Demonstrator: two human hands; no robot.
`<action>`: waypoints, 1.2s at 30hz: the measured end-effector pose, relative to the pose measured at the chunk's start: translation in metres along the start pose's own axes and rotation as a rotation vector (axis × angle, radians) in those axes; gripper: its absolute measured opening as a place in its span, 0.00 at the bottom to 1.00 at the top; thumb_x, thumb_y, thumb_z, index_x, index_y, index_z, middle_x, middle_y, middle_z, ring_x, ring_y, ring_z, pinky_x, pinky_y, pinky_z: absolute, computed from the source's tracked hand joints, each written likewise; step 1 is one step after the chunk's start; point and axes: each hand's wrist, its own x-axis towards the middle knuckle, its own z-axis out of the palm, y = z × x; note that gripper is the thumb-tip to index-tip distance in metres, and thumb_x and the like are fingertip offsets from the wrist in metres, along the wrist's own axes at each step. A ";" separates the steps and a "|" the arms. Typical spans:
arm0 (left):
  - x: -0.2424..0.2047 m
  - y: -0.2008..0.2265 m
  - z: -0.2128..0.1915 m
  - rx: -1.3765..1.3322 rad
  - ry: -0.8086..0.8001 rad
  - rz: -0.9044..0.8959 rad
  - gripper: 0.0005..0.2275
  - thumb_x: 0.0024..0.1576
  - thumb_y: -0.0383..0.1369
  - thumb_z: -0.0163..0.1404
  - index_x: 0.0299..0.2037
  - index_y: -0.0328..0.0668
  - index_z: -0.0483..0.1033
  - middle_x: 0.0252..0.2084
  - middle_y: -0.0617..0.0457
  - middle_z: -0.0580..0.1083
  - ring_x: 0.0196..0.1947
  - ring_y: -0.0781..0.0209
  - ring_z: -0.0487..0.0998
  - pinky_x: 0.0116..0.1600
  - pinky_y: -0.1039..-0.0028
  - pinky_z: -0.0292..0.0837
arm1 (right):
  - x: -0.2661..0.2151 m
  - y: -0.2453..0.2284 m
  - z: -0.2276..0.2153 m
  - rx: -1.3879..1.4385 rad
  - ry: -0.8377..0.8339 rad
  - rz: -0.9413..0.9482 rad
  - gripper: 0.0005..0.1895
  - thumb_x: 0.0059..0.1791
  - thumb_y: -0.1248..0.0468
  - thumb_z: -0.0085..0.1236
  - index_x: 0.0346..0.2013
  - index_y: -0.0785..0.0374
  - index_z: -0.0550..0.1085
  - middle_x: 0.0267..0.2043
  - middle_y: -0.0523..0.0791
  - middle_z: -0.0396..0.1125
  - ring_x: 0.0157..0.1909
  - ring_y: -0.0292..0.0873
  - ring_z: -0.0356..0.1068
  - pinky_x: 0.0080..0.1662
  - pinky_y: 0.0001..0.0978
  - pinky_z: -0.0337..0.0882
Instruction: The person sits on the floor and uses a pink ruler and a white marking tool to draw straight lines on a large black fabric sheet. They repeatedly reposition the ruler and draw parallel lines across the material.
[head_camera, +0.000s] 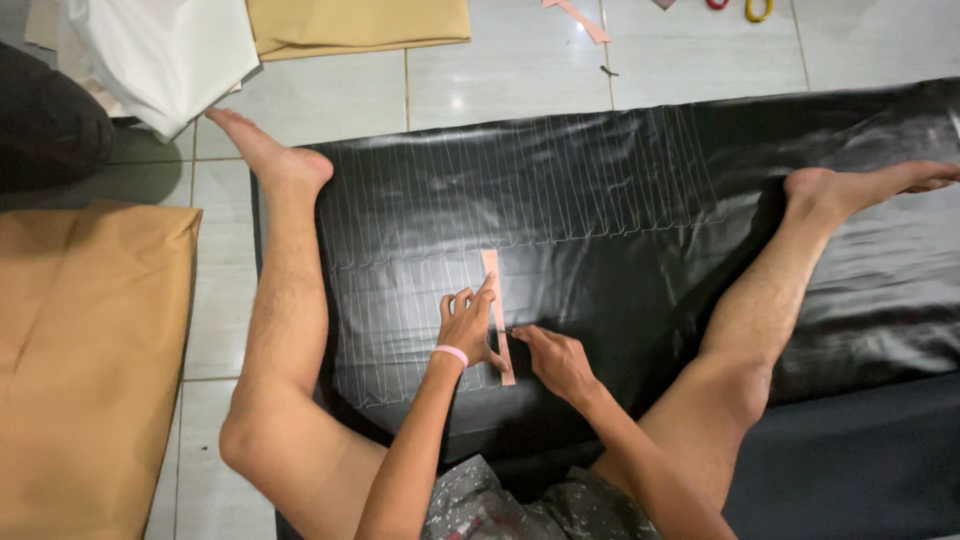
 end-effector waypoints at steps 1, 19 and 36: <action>0.001 -0.001 0.001 0.006 0.001 0.000 0.58 0.18 0.49 0.77 0.63 0.42 0.59 0.79 0.54 0.44 0.72 0.44 0.54 0.73 0.47 0.41 | 0.000 0.001 0.000 -0.010 -0.025 0.015 0.11 0.48 0.75 0.52 0.43 0.65 0.76 0.44 0.48 0.77 0.41 0.51 0.78 0.41 0.39 0.79; -0.002 -0.009 0.054 -0.189 0.295 0.070 0.59 0.35 0.56 0.70 0.77 0.48 0.48 0.80 0.45 0.46 0.79 0.46 0.41 0.76 0.46 0.32 | -0.024 0.031 -0.015 -0.245 -0.464 0.344 0.48 0.36 0.39 0.71 0.68 0.31 0.63 0.58 0.45 0.53 0.62 0.48 0.54 0.58 0.48 0.56; -0.005 -0.002 0.031 -0.173 0.094 -0.055 0.57 0.25 0.55 0.73 0.72 0.69 0.56 0.79 0.45 0.34 0.79 0.46 0.31 0.77 0.50 0.31 | -0.027 0.036 -0.003 -0.325 -0.400 0.279 0.46 0.36 0.32 0.68 0.67 0.28 0.64 0.56 0.45 0.53 0.55 0.49 0.55 0.56 0.47 0.57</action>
